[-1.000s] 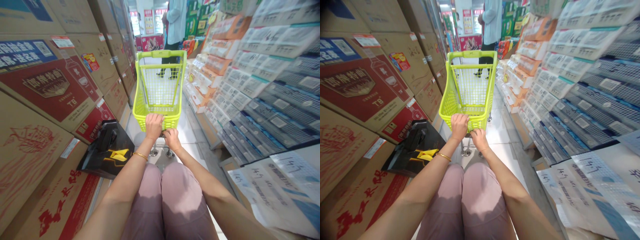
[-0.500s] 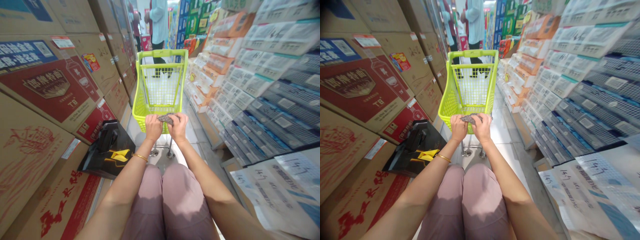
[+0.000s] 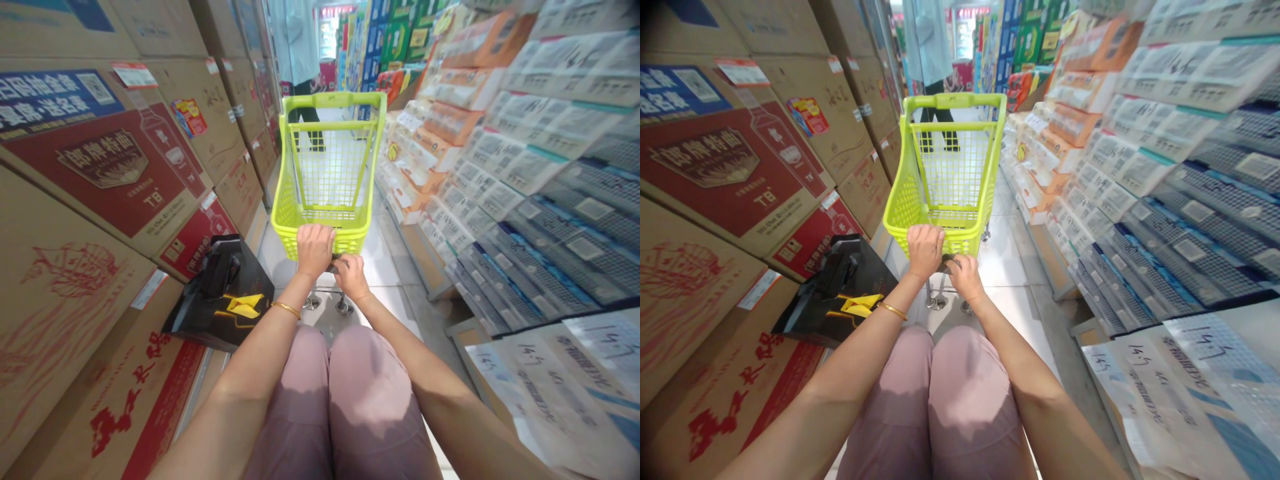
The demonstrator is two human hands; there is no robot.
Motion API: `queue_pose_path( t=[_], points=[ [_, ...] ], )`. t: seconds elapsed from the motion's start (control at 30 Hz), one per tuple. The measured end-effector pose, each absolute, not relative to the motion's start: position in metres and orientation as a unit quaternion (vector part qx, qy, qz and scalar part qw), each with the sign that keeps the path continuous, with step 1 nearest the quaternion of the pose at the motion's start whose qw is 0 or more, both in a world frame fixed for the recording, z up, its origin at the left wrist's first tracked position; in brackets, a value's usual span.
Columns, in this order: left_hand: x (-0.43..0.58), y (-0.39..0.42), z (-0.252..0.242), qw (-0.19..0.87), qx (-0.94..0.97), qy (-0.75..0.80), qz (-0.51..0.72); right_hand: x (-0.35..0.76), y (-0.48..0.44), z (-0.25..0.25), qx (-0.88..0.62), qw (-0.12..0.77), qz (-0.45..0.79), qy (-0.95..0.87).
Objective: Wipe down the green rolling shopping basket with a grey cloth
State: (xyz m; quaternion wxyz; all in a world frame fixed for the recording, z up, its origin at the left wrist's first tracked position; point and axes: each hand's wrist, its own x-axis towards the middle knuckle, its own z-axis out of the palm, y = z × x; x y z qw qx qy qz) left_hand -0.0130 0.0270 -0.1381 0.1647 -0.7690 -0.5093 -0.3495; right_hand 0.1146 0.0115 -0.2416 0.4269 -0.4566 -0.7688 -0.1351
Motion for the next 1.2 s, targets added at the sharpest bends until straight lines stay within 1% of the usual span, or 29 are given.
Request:
queue_pose_path(
  t=[0.1,0.23,0.4,0.5,0.6,0.73,0.9,1.1,1.2],
  points=[
    [-0.012,0.026,-0.137,0.165,-0.768,-0.513,-0.346,0.114,0.009,-0.230,-0.464,0.438,-0.142,-0.757],
    [-0.011,0.025,-0.137,0.168,-0.768,-0.516,-0.341,0.114,0.007,-0.199,-0.487,0.499,-0.149,-0.701],
    [-0.012,0.025,-0.139,0.175,-0.769,-0.514,-0.338,0.116,0.007,-0.157,-0.466,0.575,-0.172,-0.650],
    [-0.013,0.025,-0.141,0.179,-0.767,-0.516,-0.338,0.117,0.010,-0.146,-0.472,0.592,-0.174,-0.629],
    [-0.014,0.026,-0.141,0.180,-0.767,-0.512,-0.343,0.117,0.014,-0.155,-0.472,0.569,-0.159,-0.655],
    [-0.014,0.026,-0.141,0.187,-0.763,-0.509,-0.351,0.118,0.016,-0.192,-0.459,0.548,-0.155,-0.683],
    [-0.013,0.027,-0.139,0.174,-0.766,-0.510,-0.352,0.119,0.014,-0.229,-0.470,0.490,-0.149,-0.719],
    [-0.013,0.029,-0.140,0.179,-0.763,-0.513,-0.350,0.117,0.008,-0.239,-0.488,0.428,-0.099,-0.754],
    [-0.014,0.030,-0.141,0.180,-0.764,-0.511,-0.351,0.117,0.006,-0.232,-0.490,0.444,-0.085,-0.745]
  ],
)
